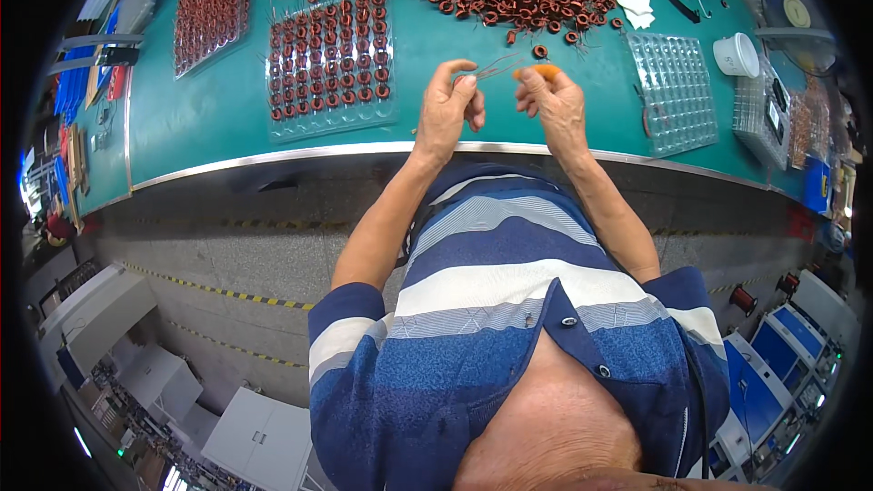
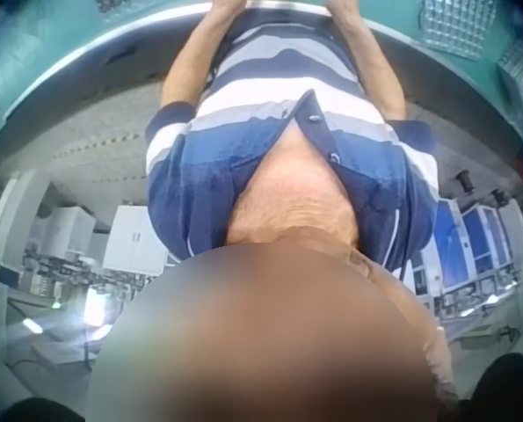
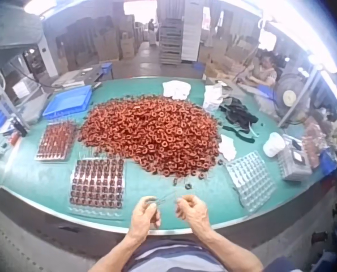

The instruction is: Sorting and placing small red gaskets into a plastic tray.

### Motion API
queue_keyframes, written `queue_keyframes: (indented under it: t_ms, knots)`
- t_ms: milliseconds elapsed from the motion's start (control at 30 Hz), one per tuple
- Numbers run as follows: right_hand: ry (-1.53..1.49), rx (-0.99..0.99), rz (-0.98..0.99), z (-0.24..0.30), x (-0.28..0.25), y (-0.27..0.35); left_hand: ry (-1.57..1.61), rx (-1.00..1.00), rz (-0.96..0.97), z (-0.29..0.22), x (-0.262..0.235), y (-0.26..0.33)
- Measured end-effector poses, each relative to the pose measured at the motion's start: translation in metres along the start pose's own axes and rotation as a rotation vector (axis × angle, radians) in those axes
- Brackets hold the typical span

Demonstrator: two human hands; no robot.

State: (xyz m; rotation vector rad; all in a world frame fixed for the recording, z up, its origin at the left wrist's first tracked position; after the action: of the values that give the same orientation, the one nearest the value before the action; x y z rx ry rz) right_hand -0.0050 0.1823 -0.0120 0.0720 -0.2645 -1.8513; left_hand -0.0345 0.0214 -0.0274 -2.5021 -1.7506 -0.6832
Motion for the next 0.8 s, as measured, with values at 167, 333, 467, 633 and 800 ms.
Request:
queue_keyframes:
  t_ms: [167, 333, 467, 633, 800]
  knots:
    - [-0.156, 0.188, 0.189, -0.010, 0.026, 0.006, -0.563, 0.249, 0.100, -0.021, 0.011, 0.000]
    - [-0.392, 0.332, 0.278, -0.013, 0.028, 0.005, -0.873, 0.322, 0.392, -0.055, 0.018, 0.006]
    - [-0.422, 0.431, 0.350, -0.017, 0.032, 0.007, -1.057, 0.392, 0.508, -0.067, 0.023, 0.009]
    - [-0.077, 0.189, 0.178, 0.008, 0.027, 0.020, -1.088, 0.318, 0.325, -0.059, 0.022, 0.007]
    - [-0.048, -0.062, 0.082, 0.035, 0.013, 0.017, -0.102, 0.143, 0.355, -0.043, 0.033, 0.013]
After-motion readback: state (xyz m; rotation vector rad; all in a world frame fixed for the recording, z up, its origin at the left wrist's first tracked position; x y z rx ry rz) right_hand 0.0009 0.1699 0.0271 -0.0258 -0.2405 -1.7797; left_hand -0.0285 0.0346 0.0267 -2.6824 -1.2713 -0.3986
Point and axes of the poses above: each hand's wrist, its own y-axis away from the middle knuckle, its own x-axis out of the palm, z = x × y, the point moved 7 cm from there along -y, towards the middle knuckle, and after that the axes turned 5 degrees about -y, right-handed, at the moved point
